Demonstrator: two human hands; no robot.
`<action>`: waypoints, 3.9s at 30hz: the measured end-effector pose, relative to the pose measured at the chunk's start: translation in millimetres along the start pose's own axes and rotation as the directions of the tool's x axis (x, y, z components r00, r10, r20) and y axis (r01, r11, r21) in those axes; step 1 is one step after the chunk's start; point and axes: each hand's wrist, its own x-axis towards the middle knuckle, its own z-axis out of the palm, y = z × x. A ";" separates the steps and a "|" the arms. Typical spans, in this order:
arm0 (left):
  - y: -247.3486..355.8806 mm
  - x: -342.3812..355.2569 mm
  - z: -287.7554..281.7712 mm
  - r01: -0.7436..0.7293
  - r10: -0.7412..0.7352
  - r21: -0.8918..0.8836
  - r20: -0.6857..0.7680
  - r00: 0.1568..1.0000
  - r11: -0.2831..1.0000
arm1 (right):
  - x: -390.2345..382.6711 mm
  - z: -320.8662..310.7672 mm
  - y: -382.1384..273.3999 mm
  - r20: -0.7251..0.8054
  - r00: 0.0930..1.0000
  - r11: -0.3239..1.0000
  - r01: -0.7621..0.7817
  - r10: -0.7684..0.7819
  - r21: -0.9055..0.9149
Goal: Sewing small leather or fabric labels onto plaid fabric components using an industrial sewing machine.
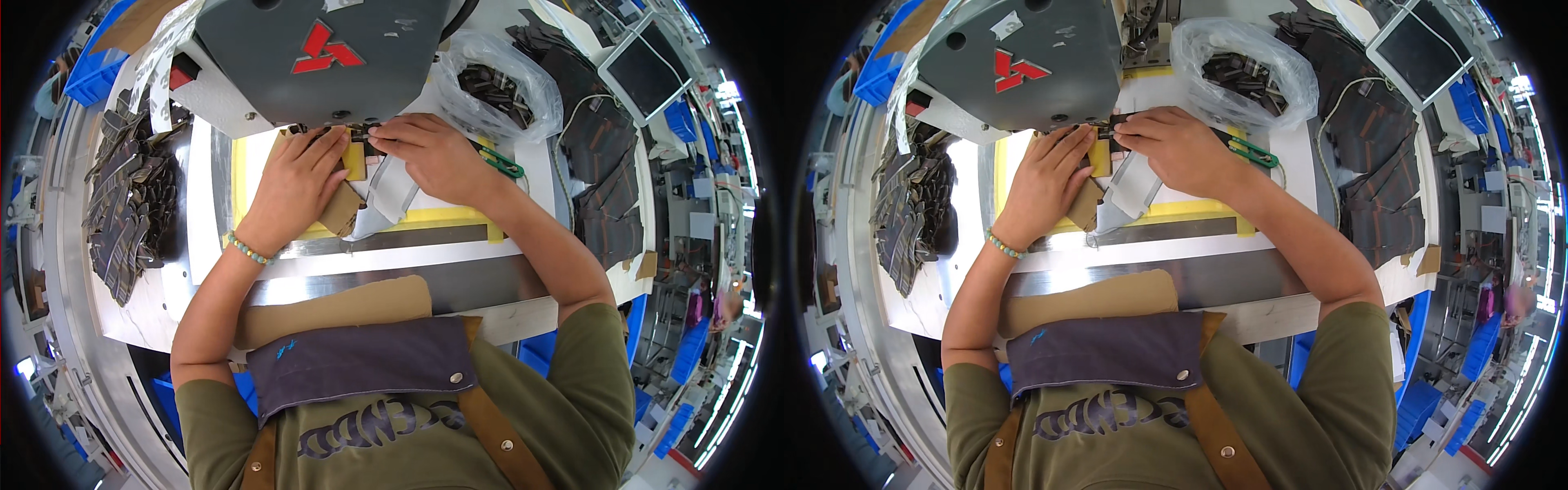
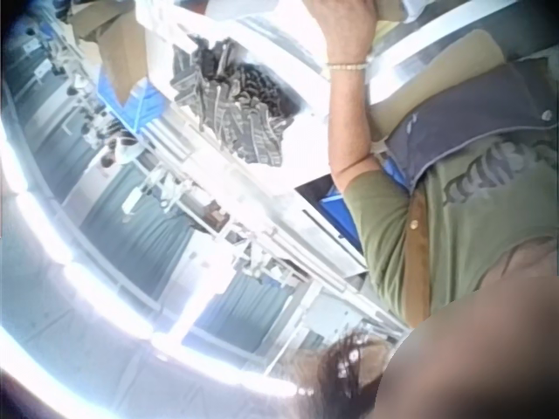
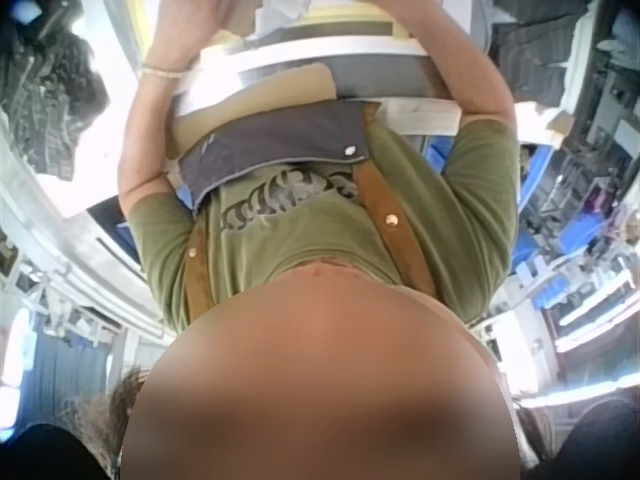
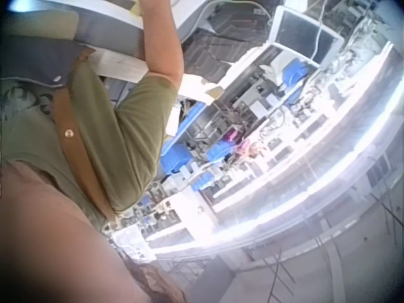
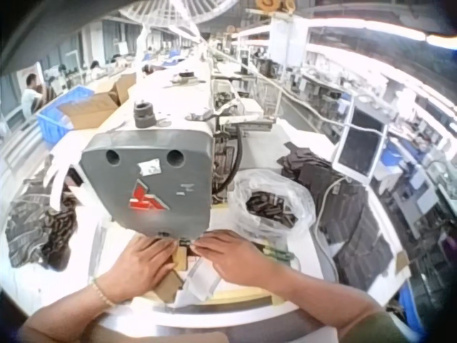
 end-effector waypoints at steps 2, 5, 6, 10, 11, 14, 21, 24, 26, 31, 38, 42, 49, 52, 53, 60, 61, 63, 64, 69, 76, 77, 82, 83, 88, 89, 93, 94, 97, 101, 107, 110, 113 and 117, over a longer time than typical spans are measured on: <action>-0.6 1.3 -1.8 -0.004 0.003 0.003 0.013 1.000 1.000 | -1.7 2.8 0.9 0.001 1.000 1.000 -0.003 0.003 0.003; -2.0 3.3 -4.0 -0.016 0.015 0.027 0.038 0.999 1.000 | 0.3 2.3 2.2 0.009 1.000 1.000 -0.003 0.003 0.002; -2.3 3.9 -4.2 -0.026 0.024 0.046 0.049 0.999 0.999 | 1.1 1.5 2.9 0.016 1.000 1.000 0.002 -0.002 -0.004; -5.5 8.8 -4.9 -0.033 0.030 0.056 0.055 0.998 0.998 | 2.7 -0.7 6.4 0.021 1.000 0.999 0.003 -0.002 -0.049; -5.8 10.0 -5.2 -0.039 0.035 0.065 0.058 0.998 0.997 | 3.0 -0.6 7.3 0.017 1.000 0.999 0.004 -0.003 -0.044; -8.4 12.4 -5.3 -0.049 0.044 0.075 0.062 0.997 0.996 | 4.3 0.8 10.3 0.010 1.000 0.999 -0.002 0.002 -0.034; -15.2 19.3 -0.6 -0.016 0.014 0.052 0.041 0.999 0.999 | 7.5 3.7 18.7 -0.003 1.000 0.998 -0.031 0.031 -0.052; -25.1 22.3 3.8 -0.030 0.017 0.119 0.112 0.994 0.992 | 11.2 1.0 22.2 -0.006 1.000 1.000 -0.011 0.011 -0.014; -26.0 22.7 4.3 -0.015 0.000 0.115 0.131 0.991 0.993 | 12.6 1.4 24.0 -0.066 0.998 0.999 0.015 -0.018 -0.038; -25.3 27.6 5.8 0.000 -0.015 0.107 0.143 0.990 0.994 | 6.0 3.0 29.0 -0.157 0.986 0.996 0.039 -0.051 -0.082; -19.1 26.1 7.3 -0.050 0.040 0.132 0.077 0.996 0.990 | 3.6 7.5 28.3 -0.091 0.996 0.998 -0.008 0.002 -0.062; -9.2 23.3 4.9 -0.042 0.039 0.111 0.027 0.999 0.993 | 2.3 6.2 20.2 -0.094 0.988 0.983 0.107 -0.122 -0.152; -1.3 2.7 6.6 -0.021 0.020 -0.011 -0.046 0.999 1.000 | -2.4 2.5 -17.5 -0.010 0.988 0.988 0.154 -0.154 0.024; -0.9 2.7 2.8 0.005 -0.008 -0.053 -0.044 0.999 0.999 | 1.1 2.3 -21.5 0.024 0.994 0.994 0.108 -0.108 -0.007; -1.4 2.8 2.3 0.007 -0.010 -0.053 -0.041 0.999 0.999 | 2.3 -0.3 -19.2 0.024 0.999 0.997 0.042 -0.040 -0.060; -5.1 0.7 1.2 0.004 -0.008 -0.078 -0.049 0.999 0.997 | 3.1 4.3 -10.8 -0.021 0.999 0.985 -0.053 0.050 -0.166; -5.0 0.3 0.7 0.011 -0.015 -0.078 -0.054 0.998 0.997 | 2.6 4.2 -9.0 -0.016 0.999 0.985 -0.045 0.043 -0.165; -4.6 -0.5 -0.4 0.050 -0.050 -0.121 0.009 0.999 0.991 | 0.6 4.4 -4.3 -0.057 0.998 0.991 -0.009 0.001 -0.132; -4.9 -0.6 -1.0 0.056 -0.055 -0.122 0.006 0.998 0.991 | 1.7 4.8 -4.4 -0.053 0.999 0.992 -0.004 -0.003 -0.130; -5.8 -1.9 -1.6 0.074 -0.072 -0.126 0.021 0.997 0.989 | 5.9 3.7 -3.6 -0.060 0.997 0.999 -0.048 0.047 -0.023; -6.4 -1.1 -1.9 0.066 -0.063 -0.130 0.026 0.998 0.989 | 6.1 2.0 -5.0 -0.052 0.998 0.999 -0.034 0.032 -0.028; -6.6 -1.1 -1.5 0.062 -0.059 -0.135 0.023 0.998 0.989 | 5.8 2.1 -4.9 -0.049 0.998 0.999 -0.036 0.035 -0.027; -7.3 -3.4 -1.1 0.062 -0.062 -0.148 0.008 0.998 0.987 | 8.2 0.4 -6.2 -0.039 0.999 0.999 -0.029 0.028 -0.022; -6.2 -1.7 -2.1 0.038 -0.041 -0.122 -0.020 0.999 0.992 | 7.4 0.6 -5.8 -0.036 0.998 0.999 -0.052 0.052 0.000; -7.6 -3.5 -0.3 0.031 -0.035 -0.098 -0.040 0.999 0.995 | 7.8 1.1 -4.8 -0.020 0.998 0.997 -0.065 0.066 0.027; -7.7 -3.0 -2.0 0.029 -0.030 -0.074 -0.016 0.999 0.997 | 7.6 0.9 -5.3 -0.022 0.997 0.997 -0.075 0.076 0.032; -8.7 -3.2 -1.1 0.011 -0.012 -0.027 -0.008 1.000 1.000 | 7.7 0.8 -5.1 -0.016 0.996 0.996 -0.084 0.085 0.042; -9.3 -2.8 -0.7 0.015 -0.015 -0.027 -0.009 1.000 1.000 | 8.0 0.6 -5.0 -0.014 0.996 0.996 -0.082 0.083 0.043; -9.6 -2.1 -0.7 0.020 -0.020 -0.021 -0.007 1.000 1.000 | 8.2 -0.4 -4.4 -0.015 0.996 0.996 -0.083 0.083 0.044; -9.0 -1.4 -0.4 0.017 -0.018 -0.026 -0.031 0.999 0.999 | 8.8 -1.1 -6.2 -0.006 0.995 0.993 -0.099 0.099 0.066; -10.6 -1.1 -2.5 0.020 -0.022 -0.070 -0.031 0.999 0.997 | 9.8 -3.4 -7.4 -0.007 0.998 0.998 -0.060 0.060 0.013; -10.6 -0.3 -4.2 0.027 -0.027 -0.078 -0.008 1.000 0.997 | 10.0 -4.0 -8.7 -0.006 0.997 0.995 -0.079 0.080 0.056; -10.3 0.6 -4.4 0.032 -0.032 -0.087 -0.004 0.999 0.996 | 9.8 -4.9 -8.9 0.016 0.994 0.989 -0.112 0.111 0.098; -11.0 -0.1 -3.8 0.043 -0.043 -0.114 0.001 0.999 0.993 | 9.8 -8.1 -11.1 0.053 0.995 0.994 -0.090 0.087 0.054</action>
